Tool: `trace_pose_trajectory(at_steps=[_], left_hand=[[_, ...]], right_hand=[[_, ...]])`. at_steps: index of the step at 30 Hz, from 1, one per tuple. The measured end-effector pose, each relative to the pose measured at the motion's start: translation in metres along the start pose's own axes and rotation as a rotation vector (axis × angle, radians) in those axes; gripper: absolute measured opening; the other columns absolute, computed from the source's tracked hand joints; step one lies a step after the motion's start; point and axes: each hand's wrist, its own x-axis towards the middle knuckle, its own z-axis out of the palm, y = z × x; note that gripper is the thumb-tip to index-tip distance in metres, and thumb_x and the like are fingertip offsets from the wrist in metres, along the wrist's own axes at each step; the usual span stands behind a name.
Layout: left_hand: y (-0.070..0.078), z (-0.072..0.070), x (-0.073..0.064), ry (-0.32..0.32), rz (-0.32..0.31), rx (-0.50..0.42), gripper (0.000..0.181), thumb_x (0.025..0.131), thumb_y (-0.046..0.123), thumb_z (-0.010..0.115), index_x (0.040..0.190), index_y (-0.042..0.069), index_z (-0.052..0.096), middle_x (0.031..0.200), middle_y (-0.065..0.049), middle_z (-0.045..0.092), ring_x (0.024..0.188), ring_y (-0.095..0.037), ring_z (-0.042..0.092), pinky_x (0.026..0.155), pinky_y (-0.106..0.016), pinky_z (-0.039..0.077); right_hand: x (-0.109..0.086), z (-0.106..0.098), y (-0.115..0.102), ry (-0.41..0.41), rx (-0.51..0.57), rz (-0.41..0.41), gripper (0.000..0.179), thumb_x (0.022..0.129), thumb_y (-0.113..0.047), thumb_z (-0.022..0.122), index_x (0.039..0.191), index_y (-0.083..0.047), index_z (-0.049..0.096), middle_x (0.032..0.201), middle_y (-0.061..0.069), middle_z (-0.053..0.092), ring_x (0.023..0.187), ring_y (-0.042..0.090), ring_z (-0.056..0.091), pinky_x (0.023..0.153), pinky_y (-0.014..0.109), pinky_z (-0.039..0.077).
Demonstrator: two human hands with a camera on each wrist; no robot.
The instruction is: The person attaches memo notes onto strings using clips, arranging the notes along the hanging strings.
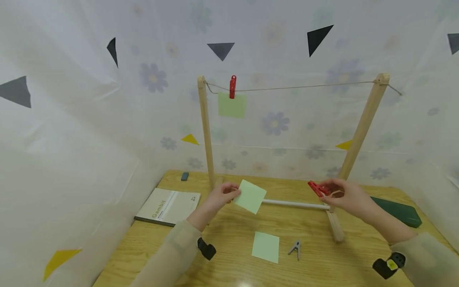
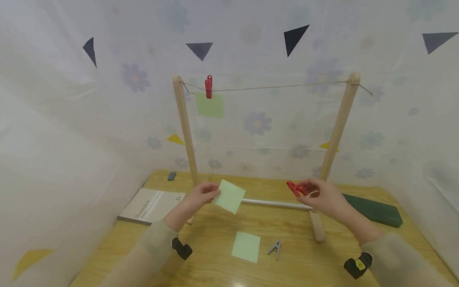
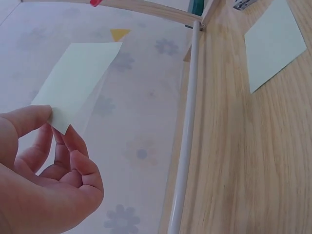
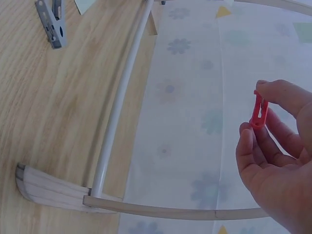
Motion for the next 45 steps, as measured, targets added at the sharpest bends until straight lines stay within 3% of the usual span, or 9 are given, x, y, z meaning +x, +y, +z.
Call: trace_pose_trajectory(at_steps=[11, 20, 29, 32, 39, 45], left_hand=[[0.020, 0.010, 0.009, 0.043, 0.037, -0.076, 0.033, 0.101, 0.022, 0.059, 0.128, 0.005, 0.061, 0.118, -0.012, 0.065, 0.091, -0.013, 0.056, 0.078, -0.029, 0.045], [0.034, 0.013, 0.011, 0.094, 0.050, -0.074, 0.034, 0.100, 0.025, 0.060, 0.129, 0.007, 0.061, 0.120, -0.010, 0.064, 0.095, -0.014, 0.057, 0.082, -0.030, 0.048], [0.051, 0.017, 0.017, 0.087, 0.073, -0.097, 0.035, 0.101, 0.028, 0.059, 0.130, 0.009, 0.060, 0.124, -0.011, 0.062, 0.103, -0.018, 0.057, 0.093, -0.038, 0.048], [0.058, 0.018, 0.018, 0.097, 0.067, -0.135, 0.034, 0.101, 0.026, 0.059, 0.129, 0.008, 0.060, 0.123, -0.010, 0.062, 0.100, -0.016, 0.056, 0.093, -0.037, 0.047], [0.068, 0.020, 0.021, 0.111, 0.059, -0.173, 0.032, 0.100, 0.026, 0.060, 0.128, 0.011, 0.060, 0.124, -0.007, 0.061, 0.096, -0.015, 0.054, 0.089, -0.033, 0.047], [0.076, 0.022, 0.026, 0.114, 0.064, -0.202, 0.036, 0.099, 0.028, 0.061, 0.132, 0.012, 0.059, 0.129, -0.007, 0.059, 0.104, -0.017, 0.055, 0.092, -0.034, 0.046]], right_hand=[[0.015, -0.014, -0.016, 0.041, 0.054, -0.090, 0.035, 0.091, -0.008, 0.071, 0.124, 0.003, 0.062, 0.110, 0.018, 0.066, 0.089, -0.009, 0.056, 0.073, 0.018, 0.054], [0.019, -0.023, -0.025, 0.083, 0.060, -0.119, 0.033, 0.095, -0.006, 0.065, 0.127, 0.002, 0.061, 0.115, 0.019, 0.063, 0.091, -0.010, 0.056, 0.073, 0.017, 0.054], [0.030, -0.034, -0.038, 0.118, 0.068, -0.112, 0.038, 0.096, -0.008, 0.064, 0.132, 0.002, 0.057, 0.123, 0.023, 0.060, 0.091, -0.016, 0.053, 0.072, 0.012, 0.051], [0.034, -0.037, -0.046, 0.151, 0.072, -0.130, 0.038, 0.096, -0.008, 0.064, 0.132, 0.001, 0.058, 0.120, 0.017, 0.061, 0.091, -0.015, 0.054, 0.074, 0.008, 0.050], [0.041, -0.051, -0.057, 0.190, 0.103, -0.144, 0.040, 0.097, -0.012, 0.063, 0.135, -0.003, 0.056, 0.108, -0.019, 0.058, 0.095, -0.010, 0.056, 0.079, 0.004, 0.047], [0.045, -0.064, -0.069, 0.229, 0.102, -0.086, 0.041, 0.097, -0.014, 0.064, 0.136, -0.010, 0.056, 0.104, -0.020, 0.058, 0.093, -0.008, 0.057, 0.080, 0.003, 0.045]])
